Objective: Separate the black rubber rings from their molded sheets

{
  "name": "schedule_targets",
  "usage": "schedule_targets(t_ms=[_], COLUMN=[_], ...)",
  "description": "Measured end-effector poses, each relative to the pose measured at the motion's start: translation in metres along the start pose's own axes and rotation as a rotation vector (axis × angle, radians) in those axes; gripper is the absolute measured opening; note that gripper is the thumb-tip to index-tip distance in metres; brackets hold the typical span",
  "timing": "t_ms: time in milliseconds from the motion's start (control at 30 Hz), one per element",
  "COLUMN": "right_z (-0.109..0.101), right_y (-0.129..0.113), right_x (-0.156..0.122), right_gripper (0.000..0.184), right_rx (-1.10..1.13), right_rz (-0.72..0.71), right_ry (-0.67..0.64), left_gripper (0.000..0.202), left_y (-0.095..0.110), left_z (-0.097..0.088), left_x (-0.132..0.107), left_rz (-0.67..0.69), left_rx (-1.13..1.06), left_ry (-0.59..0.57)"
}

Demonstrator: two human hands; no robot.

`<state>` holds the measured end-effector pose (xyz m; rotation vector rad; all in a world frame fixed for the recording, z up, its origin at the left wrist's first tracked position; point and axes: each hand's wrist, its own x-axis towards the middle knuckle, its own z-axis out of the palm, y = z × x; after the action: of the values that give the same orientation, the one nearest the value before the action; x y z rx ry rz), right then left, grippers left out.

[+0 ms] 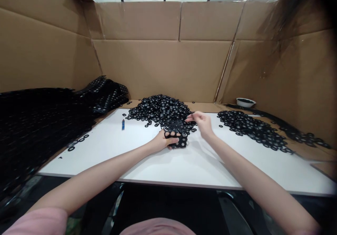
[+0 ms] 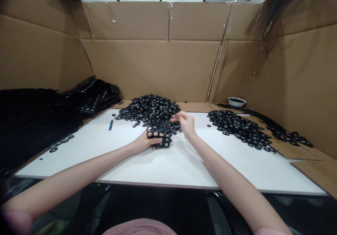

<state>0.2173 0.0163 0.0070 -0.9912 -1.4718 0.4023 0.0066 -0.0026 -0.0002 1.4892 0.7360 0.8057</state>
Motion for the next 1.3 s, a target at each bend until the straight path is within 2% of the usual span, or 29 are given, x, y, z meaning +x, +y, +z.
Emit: schedule_targets(t_ms=[67,133,233,333,467,633,733,800,933,1067,1200,1300], right_z=[-0.013,-0.019,-0.011,0.003,0.004,-0.003,0.002,0.005,0.005,-0.001,-0.002,0.003], right_y=[0.012,0.023,0.035,0.036,0.022,-0.012,-0.027,-0.030,-0.021,-0.012,-0.017,-0.027], right_x=[0.006,0.008,0.006,0.004,0.000,-0.012,-0.018,-0.019,-0.016,-0.012,-0.014,-0.018], right_gripper=[0.047,0.046,0.046,0.051,0.048,0.030,0.029,0.025,0.011,0.014,0.033,0.025], right_rx=[-0.004,-0.023,-0.051,-0.069,-0.106,-0.149,-0.193,-0.205,-0.213,-0.225,-0.377,-0.442], right_rz=[0.035,0.068,0.074,0.020,-0.079,-0.221,-0.373,-0.410,-0.363,-0.309,-0.425,-0.537], right_ry=[0.091,0.090,0.013,-0.065,-0.117,-0.152,-0.298,-0.349,-0.261,-0.154,-0.049,-0.054], left_gripper=[0.056,0.058,0.058,0.057,0.056,0.036,0.030,0.030,0.031,0.034,0.040,0.041], left_y=[-0.002,-0.003,-0.004,-0.004,-0.005,0.001,0.005,0.006,0.004,0.000,0.000,0.000], left_z=[-0.001,-0.001,-0.002,-0.003,-0.003,-0.003,-0.003,-0.004,-0.009,-0.012,-0.011,-0.010], left_x=[-0.001,-0.002,-0.001,0.001,0.002,0.001,0.000,0.000,0.005,0.009,0.009,0.008], left_rz=[-0.014,-0.008,0.007,0.015,0.008,0.056,0.077,0.093,0.145,0.143,0.132,0.118], left_rx=[-0.013,-0.014,-0.003,-0.010,-0.056,0.018,0.058,0.057,0.091,0.115,0.094,0.081], left_ry=[-0.026,-0.039,-0.023,-0.018,-0.007,-0.050,-0.051,-0.043,-0.042,-0.047,-0.070,-0.103])
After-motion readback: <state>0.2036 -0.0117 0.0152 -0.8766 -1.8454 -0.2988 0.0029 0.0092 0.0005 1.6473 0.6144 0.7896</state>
